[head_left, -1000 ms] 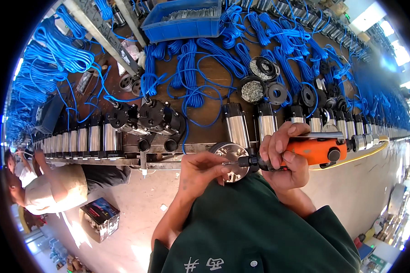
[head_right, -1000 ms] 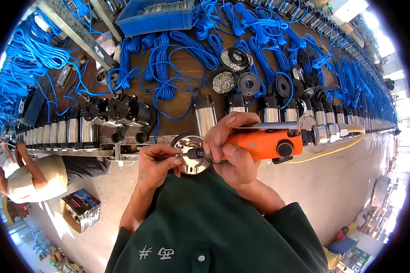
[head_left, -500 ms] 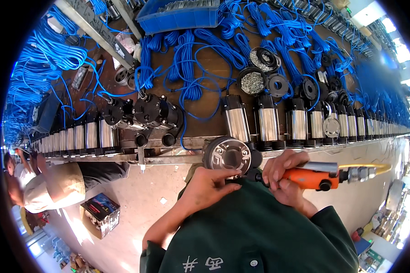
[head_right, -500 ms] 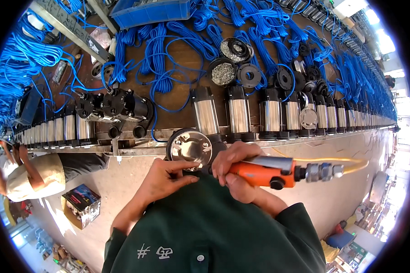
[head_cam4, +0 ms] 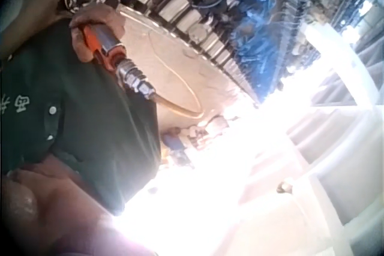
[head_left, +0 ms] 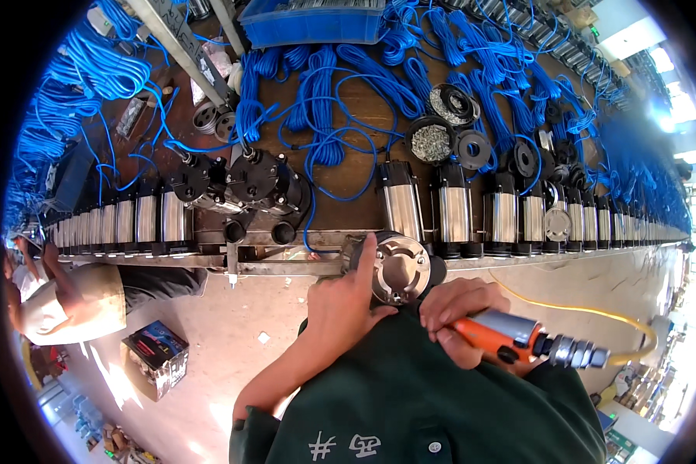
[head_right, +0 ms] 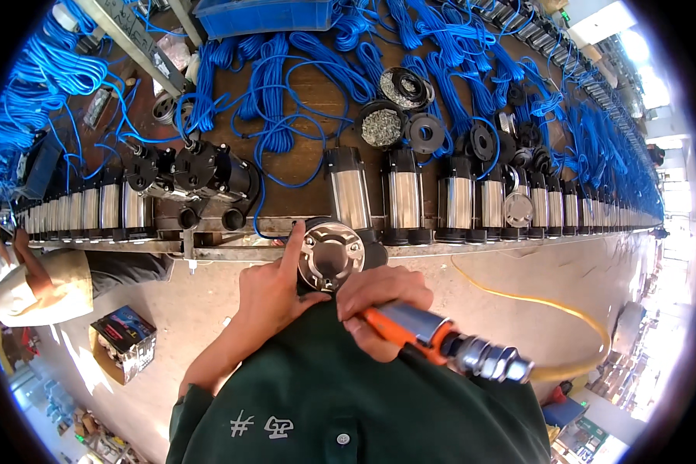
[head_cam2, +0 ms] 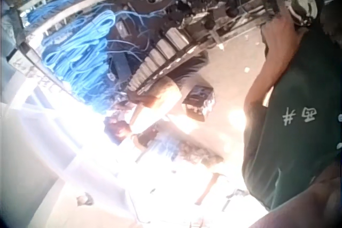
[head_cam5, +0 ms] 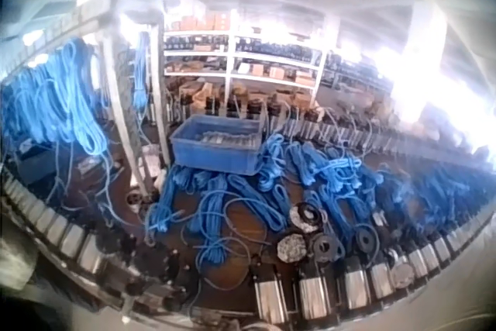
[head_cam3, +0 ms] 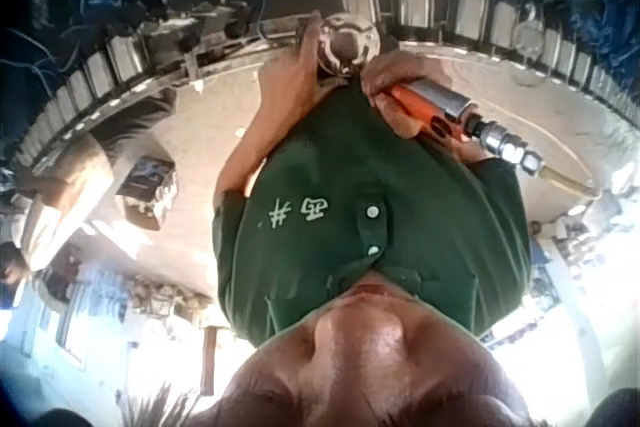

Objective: The person assembles pump components on a production line by placing a circular metal plate onto a pump body and securing it using an orange pneumatic screwdriver. The person handles several pumps in succession, picking up screws from a container and driving them into the plates.

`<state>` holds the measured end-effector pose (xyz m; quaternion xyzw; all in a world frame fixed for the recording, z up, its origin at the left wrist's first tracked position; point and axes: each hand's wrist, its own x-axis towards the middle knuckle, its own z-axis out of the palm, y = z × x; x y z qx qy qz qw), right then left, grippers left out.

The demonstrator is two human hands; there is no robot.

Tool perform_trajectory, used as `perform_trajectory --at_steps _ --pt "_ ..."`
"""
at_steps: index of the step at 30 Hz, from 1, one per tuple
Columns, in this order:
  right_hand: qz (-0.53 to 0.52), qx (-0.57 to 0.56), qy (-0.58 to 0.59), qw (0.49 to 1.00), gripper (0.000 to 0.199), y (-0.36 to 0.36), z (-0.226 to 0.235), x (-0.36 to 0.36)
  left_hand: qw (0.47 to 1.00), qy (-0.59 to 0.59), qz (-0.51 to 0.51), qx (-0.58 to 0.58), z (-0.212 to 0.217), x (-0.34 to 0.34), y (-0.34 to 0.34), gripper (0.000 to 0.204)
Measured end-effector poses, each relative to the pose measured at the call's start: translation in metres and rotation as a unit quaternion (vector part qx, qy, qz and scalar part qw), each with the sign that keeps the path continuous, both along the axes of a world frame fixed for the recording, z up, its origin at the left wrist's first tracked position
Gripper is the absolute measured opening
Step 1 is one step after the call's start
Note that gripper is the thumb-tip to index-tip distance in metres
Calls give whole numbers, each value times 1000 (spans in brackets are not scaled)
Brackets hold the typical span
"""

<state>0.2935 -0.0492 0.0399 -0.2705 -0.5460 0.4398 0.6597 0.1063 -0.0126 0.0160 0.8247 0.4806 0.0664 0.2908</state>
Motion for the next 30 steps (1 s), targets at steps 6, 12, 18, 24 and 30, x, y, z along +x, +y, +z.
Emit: perform_trajectory --at_steps 6,12,18,24,30 --pt "16 15 -80 997 21 7 -1 -4 1000 15 -18 4 -4 -6 5 109" --pt "-14 -27 -147 989 29 2 9 -1 975 -62 -95 192 -5 23 14 89" --pt "-79 35 186 979 40 -4 31 59 977 -65 -114 167 -11 55 20 84" --pt "-337 -352 352 799 22 35 -50 254 985 -20 -78 153 10 48 24 90" --pt "-344 -568 364 653 16 41 -168 358 992 61 31 103 10 37 15 95"
